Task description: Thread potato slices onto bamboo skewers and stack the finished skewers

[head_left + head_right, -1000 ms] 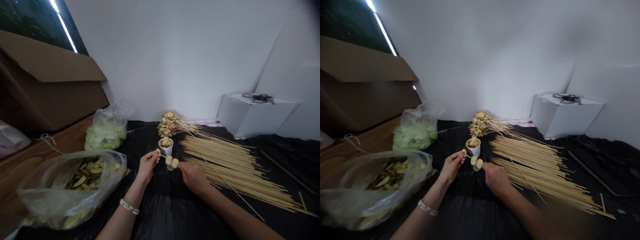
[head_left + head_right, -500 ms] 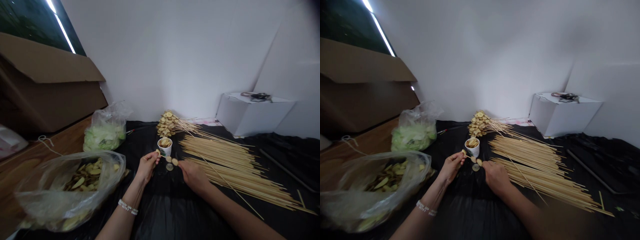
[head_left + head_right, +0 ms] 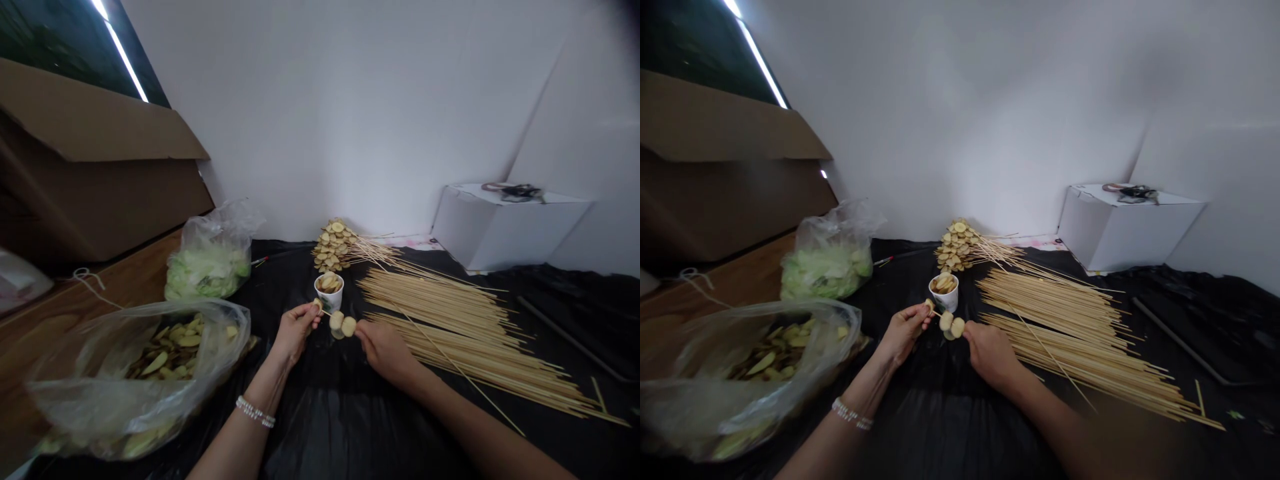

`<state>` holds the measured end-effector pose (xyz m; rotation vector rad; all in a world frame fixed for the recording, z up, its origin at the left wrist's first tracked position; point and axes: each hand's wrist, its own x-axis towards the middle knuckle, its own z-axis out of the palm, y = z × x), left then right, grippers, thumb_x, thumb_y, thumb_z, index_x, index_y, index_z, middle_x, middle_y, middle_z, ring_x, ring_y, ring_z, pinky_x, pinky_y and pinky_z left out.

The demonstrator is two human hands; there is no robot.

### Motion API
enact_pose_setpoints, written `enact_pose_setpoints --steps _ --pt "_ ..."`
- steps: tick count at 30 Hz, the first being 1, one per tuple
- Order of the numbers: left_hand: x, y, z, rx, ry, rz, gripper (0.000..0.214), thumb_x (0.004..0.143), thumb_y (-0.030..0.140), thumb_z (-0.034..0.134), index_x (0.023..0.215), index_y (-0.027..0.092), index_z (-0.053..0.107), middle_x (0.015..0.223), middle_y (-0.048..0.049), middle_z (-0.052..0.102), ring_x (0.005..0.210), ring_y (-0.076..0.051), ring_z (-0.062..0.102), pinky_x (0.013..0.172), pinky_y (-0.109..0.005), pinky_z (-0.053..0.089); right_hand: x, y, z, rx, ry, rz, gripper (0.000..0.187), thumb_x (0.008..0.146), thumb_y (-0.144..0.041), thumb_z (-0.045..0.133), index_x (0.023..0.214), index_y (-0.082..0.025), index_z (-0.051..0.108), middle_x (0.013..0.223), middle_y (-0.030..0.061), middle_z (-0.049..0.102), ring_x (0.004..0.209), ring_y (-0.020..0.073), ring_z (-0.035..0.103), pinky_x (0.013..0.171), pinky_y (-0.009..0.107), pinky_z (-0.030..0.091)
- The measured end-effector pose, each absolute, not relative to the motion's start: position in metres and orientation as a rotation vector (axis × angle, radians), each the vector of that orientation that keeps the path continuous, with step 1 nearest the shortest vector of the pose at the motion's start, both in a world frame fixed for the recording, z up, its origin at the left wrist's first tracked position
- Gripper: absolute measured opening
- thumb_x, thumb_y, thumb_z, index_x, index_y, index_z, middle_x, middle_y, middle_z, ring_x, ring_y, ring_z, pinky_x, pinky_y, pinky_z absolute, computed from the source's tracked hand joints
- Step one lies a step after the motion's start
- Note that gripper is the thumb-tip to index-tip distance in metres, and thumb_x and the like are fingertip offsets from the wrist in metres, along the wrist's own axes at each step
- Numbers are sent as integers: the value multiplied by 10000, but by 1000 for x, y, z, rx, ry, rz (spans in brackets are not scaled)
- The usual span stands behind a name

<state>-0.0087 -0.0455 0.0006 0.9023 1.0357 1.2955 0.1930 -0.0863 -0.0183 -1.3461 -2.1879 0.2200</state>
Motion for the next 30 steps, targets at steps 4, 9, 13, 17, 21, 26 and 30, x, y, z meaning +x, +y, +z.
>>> enact_pose_setpoints --steps 4,9,13,17,21,26,30 --pt "-9 -46 -1 920 1035 1282 345 500 376 872 685 113 747 675 -43 674 547 -53 504 523 -168 402 194 -85 -19 -1339 -2174 249 264 943 -199 382 759 -186 571 728 43 642 677 160 570 628 250 328" --pt "-8 -47 -2 947 1044 1269 336 530 389 857 688 115 744 693 -53 676 554 -66 508 533 -186 409 194 -87 -16 -1323 -2153 195 282 943 -193 360 752 -181 566 731 58 628 695 166 567 642 254 334" --pt "-7 -49 -2 999 1034 1246 331 551 389 850 699 112 745 685 -50 671 558 -63 501 536 -179 405 191 -88 -13 -1283 -2142 393 272 924 -176 386 692 -187 529 613 13 585 569 136 527 589 241 324" --pt "-6 -50 -2 1009 1031 1259 334 562 400 842 705 114 743 698 -56 676 559 -68 498 540 -191 411 190 -86 -11 -1313 -2112 399 252 909 -176 403 710 -180 557 643 23 611 592 142 542 594 246 321" --pt "-5 -50 -3 1020 1039 1228 351 560 414 841 715 115 741 695 -53 677 554 -67 499 545 -195 411 191 -87 -12 -1331 -2126 380 249 900 -172 406 722 -178 581 681 36 636 627 147 560 604 250 320" --pt "-5 -50 -3 1032 1041 1208 353 570 418 835 723 114 741 700 -52 679 553 -66 501 547 -196 402 193 -86 -14 -1324 -2121 433 261 884 -166 423 662 -189 558 618 10 607 573 133 526 576 248 302" --pt "-3 -53 -5 1041 1037 1171 343 562 418 839 690 118 734 643 -39 658 540 -69 499 524 -194 379 192 -85 -16 -1311 -2106 456 249 877 -164 433 667 -191 565 633 9 616 579 132 528 580 243 310"
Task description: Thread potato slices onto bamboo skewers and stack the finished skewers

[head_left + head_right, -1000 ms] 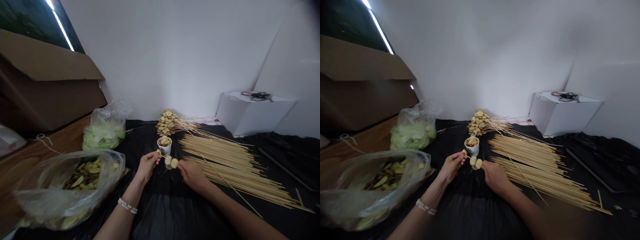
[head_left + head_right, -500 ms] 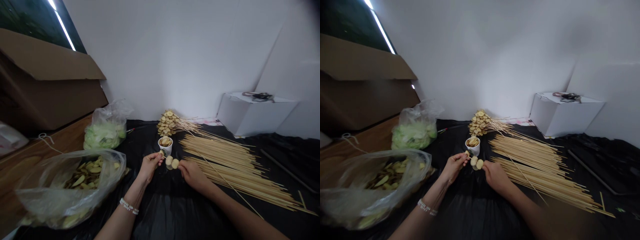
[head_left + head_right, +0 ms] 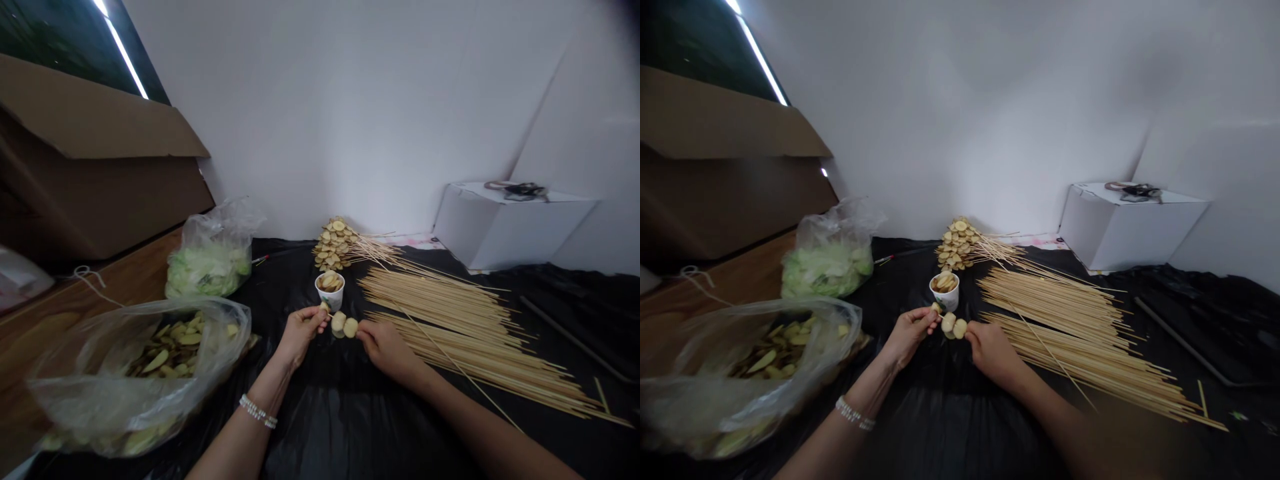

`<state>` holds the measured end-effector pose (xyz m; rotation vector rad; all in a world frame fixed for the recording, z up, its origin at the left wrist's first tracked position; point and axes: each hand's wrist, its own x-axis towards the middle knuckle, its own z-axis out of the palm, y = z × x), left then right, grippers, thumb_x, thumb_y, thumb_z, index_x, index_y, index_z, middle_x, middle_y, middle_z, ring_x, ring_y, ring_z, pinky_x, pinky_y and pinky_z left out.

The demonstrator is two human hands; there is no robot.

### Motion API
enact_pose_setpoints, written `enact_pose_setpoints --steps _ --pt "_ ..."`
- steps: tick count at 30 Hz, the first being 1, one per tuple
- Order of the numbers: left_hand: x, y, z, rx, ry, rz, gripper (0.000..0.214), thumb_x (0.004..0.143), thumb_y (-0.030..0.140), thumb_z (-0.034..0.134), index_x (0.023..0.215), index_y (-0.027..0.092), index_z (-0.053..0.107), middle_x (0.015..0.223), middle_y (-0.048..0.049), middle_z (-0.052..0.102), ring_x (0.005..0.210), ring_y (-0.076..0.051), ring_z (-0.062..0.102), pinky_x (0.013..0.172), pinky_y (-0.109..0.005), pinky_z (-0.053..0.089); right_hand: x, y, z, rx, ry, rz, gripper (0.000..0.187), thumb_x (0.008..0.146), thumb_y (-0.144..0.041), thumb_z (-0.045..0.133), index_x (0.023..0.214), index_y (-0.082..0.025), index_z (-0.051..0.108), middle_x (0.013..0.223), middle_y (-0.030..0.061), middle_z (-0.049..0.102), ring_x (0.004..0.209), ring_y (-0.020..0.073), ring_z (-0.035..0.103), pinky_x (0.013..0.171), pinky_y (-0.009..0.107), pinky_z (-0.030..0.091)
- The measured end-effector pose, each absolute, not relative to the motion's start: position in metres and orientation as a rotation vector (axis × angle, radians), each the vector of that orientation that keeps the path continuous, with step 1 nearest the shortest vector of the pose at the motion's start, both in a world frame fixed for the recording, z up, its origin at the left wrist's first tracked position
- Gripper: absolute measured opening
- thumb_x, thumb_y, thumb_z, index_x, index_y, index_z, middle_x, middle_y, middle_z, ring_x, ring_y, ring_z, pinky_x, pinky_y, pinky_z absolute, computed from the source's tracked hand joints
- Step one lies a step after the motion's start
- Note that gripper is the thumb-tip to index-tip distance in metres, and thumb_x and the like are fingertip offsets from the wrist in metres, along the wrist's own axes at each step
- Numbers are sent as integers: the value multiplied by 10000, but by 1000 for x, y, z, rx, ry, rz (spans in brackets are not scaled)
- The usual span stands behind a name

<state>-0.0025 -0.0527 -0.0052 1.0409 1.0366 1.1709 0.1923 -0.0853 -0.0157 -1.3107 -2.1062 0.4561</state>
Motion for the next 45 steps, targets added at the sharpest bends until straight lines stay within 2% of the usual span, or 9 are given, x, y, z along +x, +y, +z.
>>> enact_pose_setpoints --steps 6,12,14,18,23,27,31,34,45 --pt "-1 -54 -5 1054 1010 1163 309 580 394 835 652 118 716 593 -13 623 532 -61 493 522 -177 365 187 -86 -16 -1296 -2079 459 240 886 -167 433 699 -185 583 657 19 630 609 139 549 591 241 319" --pt "-3 -51 -2 1093 1029 1256 429 644 499 758 855 126 740 733 -58 688 512 -68 471 480 -189 343 195 -84 -5 -1225 -1976 383 268 910 -219 420 674 -194 543 614 0 580 569 131 516 579 241 321" --pt "-3 -51 -5 1202 1107 1228 401 669 499 733 823 129 739 714 -59 688 489 -77 457 461 -199 323 200 -84 -1 -1242 -1908 322 281 917 -238 414 663 -202 528 600 -4 564 559 132 505 577 245 321" --pt "-1 -53 -12 1632 1236 1076 218 637 362 774 741 172 752 626 -33 649 532 -129 497 514 -234 349 203 -83 2 -1245 -1852 250 267 919 -243 412 685 -209 534 614 2 572 582 143 518 596 252 334" --pt "2 -57 -14 1952 1358 985 317 584 257 799 897 214 765 730 -21 610 559 -136 497 575 -263 372 198 -84 -2 -1208 -1917 303 266 934 -237 381 725 -205 542 640 8 582 579 138 517 596 247 344" --pt "3 -61 -12 2010 1359 970 209 613 221 765 821 213 743 789 -22 589 602 -137 511 594 -262 375 196 -85 -3 -1210 -1938 301 260 934 -239 383 737 -201 549 649 10 589 582 137 519 598 245 342" --pt "4 -63 -11 1933 1391 952 130 609 192 751 716 197 677 711 8 599 551 -123 489 555 -249 354 195 -85 -4 -1212 -1950 300 260 938 -245 380 754 -197 558 654 9 585 601 140 528 610 245 347" --pt "5 -61 -11 1800 1302 966 109 648 221 732 737 192 677 635 10 626 557 -134 510 548 -243 353 195 -85 -6 -1214 -1955 286 269 939 -247 382 746 -194 562 648 7 580 601 139 526 614 247 349" --pt "-15 -45 0 879 1131 1387 360 531 384 842 794 158 749 603 11 630 487 -48 458 457 -168 305 193 -85 -9 -1214 -2037 379 269 934 -247 400 751 -199 591 699 21 640 633 146 559 617 248 357"
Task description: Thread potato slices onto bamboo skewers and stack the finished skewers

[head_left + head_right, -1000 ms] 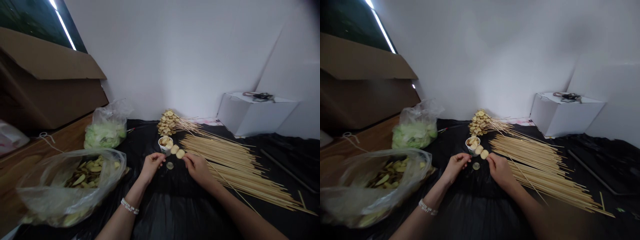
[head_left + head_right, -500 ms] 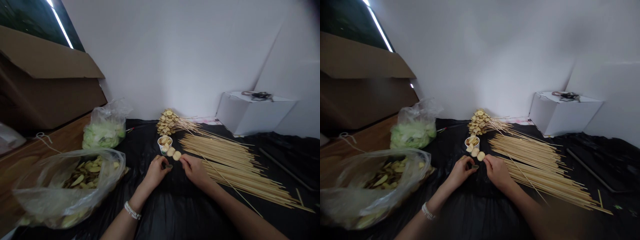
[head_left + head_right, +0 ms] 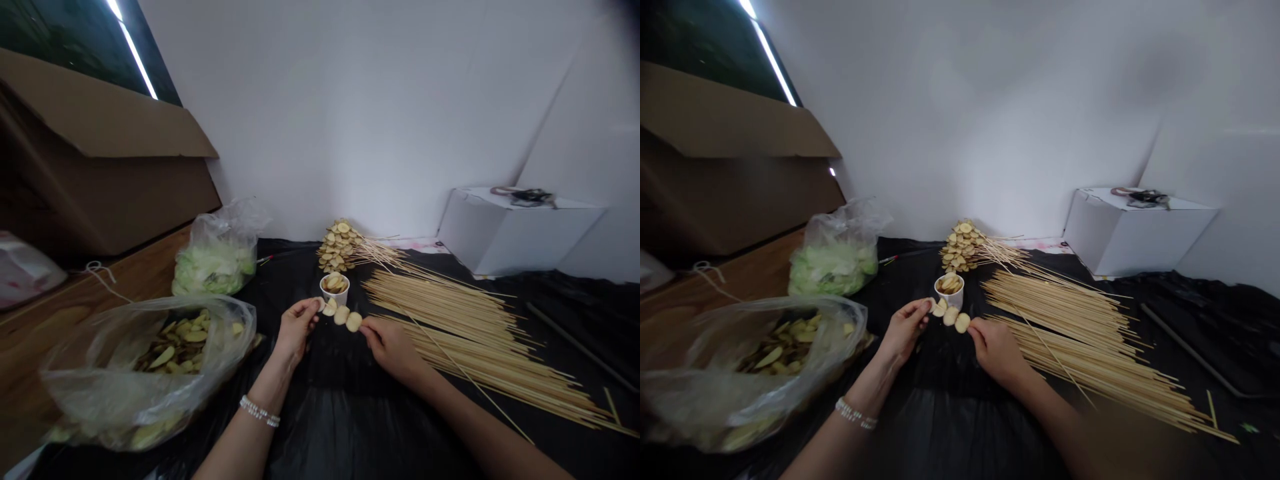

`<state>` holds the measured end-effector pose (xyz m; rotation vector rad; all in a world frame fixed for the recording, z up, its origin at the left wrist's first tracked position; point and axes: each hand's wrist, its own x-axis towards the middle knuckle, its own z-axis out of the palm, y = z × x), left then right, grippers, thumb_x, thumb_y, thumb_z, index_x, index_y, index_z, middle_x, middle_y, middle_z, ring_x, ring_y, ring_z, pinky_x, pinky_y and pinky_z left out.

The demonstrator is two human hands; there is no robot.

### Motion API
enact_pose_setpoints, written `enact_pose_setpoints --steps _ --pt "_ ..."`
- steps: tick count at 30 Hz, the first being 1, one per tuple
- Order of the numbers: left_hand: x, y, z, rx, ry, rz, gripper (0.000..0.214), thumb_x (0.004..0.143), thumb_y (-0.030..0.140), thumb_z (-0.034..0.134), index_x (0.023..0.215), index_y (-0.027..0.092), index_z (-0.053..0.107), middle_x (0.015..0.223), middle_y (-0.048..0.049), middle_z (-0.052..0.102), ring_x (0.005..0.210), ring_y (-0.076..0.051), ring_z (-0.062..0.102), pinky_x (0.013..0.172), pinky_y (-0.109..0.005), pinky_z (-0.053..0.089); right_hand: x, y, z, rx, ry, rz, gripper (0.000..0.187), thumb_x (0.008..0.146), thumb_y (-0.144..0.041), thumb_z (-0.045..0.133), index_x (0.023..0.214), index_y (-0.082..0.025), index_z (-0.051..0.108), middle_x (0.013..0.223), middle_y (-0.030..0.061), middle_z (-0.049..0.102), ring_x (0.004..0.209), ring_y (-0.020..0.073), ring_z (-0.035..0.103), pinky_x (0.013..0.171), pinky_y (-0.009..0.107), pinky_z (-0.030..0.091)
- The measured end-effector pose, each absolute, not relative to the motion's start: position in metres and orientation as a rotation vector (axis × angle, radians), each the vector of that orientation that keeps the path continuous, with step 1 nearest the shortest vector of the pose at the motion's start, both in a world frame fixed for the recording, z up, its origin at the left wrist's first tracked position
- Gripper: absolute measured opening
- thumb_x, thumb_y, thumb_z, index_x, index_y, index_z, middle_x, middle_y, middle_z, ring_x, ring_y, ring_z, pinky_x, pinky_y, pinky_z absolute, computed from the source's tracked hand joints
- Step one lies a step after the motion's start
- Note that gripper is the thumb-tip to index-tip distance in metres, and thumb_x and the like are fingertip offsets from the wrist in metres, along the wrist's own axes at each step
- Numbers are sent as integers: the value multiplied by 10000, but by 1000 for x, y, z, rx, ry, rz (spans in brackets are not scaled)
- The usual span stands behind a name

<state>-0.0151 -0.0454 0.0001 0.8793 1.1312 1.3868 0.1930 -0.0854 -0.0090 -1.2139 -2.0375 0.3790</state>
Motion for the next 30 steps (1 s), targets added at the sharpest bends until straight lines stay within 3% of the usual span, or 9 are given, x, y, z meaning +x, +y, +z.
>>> enact_pose_setpoints --steps 18,24,30 --pt "-11 -48 3 902 1102 1434 340 548 335 851 812 143 755 740 -27 711 513 -38 517 483 -151 376 193 -84 -13 -1288 -2056 404 262 924 -221 409 756 -186 606 732 39 660 706 165 598 662 252 360" --pt "-11 -48 4 958 1119 1451 463 554 309 850 963 135 723 792 -58 735 510 -55 541 476 -167 384 193 -84 -12 -1324 -2081 413 265 921 -220 416 740 -187 607 720 38 663 687 162 596 645 250 346" --pt "-10 -48 3 1011 1130 1440 479 572 298 840 991 111 703 770 -61 734 480 -53 525 463 -171 368 191 -86 -11 -1308 -2071 448 264 919 -224 414 753 -183 616 701 37 661 658 163 594 629 254 343"
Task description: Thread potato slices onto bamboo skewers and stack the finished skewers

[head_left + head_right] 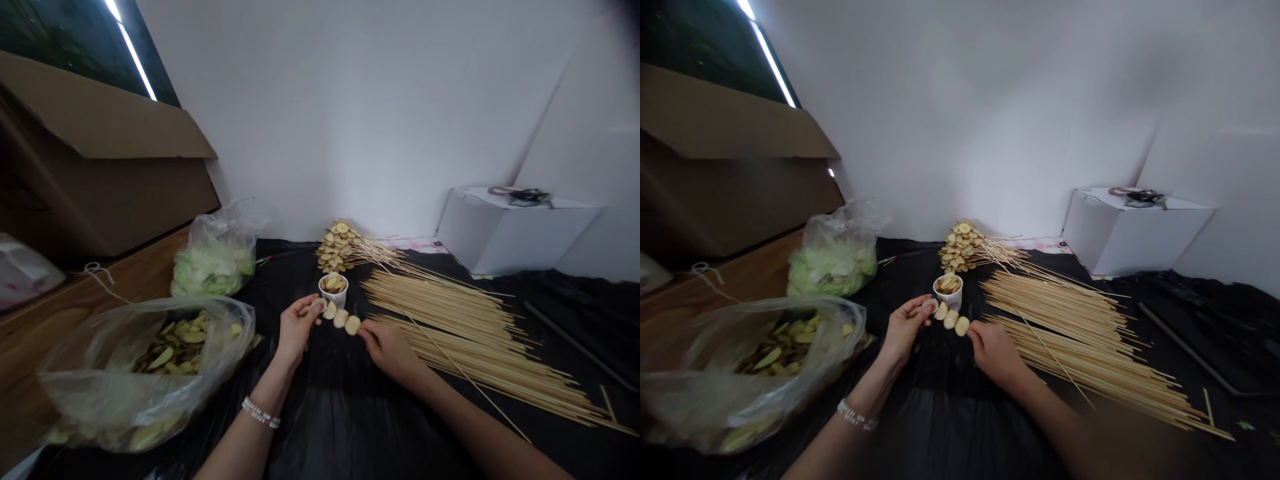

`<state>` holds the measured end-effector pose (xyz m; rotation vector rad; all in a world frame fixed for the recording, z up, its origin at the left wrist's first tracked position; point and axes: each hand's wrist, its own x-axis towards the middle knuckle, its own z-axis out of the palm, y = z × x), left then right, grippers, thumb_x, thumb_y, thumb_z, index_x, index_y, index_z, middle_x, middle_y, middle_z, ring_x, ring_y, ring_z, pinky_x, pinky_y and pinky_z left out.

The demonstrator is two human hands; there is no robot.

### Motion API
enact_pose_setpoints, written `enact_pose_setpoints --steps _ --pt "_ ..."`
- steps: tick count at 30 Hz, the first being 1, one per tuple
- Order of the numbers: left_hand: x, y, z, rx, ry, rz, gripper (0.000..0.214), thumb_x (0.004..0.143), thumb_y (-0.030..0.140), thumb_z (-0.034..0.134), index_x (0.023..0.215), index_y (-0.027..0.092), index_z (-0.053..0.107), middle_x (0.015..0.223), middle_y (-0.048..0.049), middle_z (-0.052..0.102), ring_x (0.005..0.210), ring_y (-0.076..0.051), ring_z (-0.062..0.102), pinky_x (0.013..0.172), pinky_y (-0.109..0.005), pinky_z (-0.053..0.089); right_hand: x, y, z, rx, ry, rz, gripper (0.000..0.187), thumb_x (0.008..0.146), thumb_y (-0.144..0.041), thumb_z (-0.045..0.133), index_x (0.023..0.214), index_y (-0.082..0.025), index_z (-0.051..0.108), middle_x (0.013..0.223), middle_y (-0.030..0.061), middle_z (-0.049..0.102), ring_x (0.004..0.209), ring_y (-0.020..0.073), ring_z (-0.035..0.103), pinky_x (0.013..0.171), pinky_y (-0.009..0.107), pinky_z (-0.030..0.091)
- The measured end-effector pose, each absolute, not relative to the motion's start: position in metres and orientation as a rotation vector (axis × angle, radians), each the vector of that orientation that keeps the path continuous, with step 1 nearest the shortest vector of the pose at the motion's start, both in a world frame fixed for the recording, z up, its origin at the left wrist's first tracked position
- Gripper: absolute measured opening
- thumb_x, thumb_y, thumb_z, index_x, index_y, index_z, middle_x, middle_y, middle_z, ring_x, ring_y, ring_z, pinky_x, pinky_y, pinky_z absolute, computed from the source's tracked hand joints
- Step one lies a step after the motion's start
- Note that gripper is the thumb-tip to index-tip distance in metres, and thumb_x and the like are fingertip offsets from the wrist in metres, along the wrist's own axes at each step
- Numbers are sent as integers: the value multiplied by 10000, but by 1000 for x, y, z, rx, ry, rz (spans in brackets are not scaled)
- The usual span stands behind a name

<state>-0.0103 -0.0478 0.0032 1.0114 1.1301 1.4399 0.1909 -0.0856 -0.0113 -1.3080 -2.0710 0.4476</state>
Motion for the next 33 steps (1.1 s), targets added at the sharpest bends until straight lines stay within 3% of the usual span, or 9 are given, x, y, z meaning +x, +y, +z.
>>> enact_pose_setpoints --steps 7,22,33 --pt "-14 -44 0 851 1101 1491 404 547 319 855 869 117 717 770 -35 702 494 -36 507 467 -158 369 191 -86 -12 -1269 -2019 429 284 929 -244 406 741 -187 611 708 39 656 667 162 586 639 254 348" --pt "-15 -44 1 742 993 1360 371 506 268 885 805 116 727 701 -8 655 455 2 440 388 -102 281 192 -85 -11 -1230 -2064 444 270 925 -240 414 746 -184 607 668 20 625 633 149 563 616 250 335" --pt "-12 -49 5 918 1129 1348 505 543 326 862 984 134 707 749 -35 709 471 -33 494 441 -143 354 192 -83 -16 -1255 -2090 440 268 923 -228 412 753 -183 615 718 35 658 681 158 590 639 251 353"
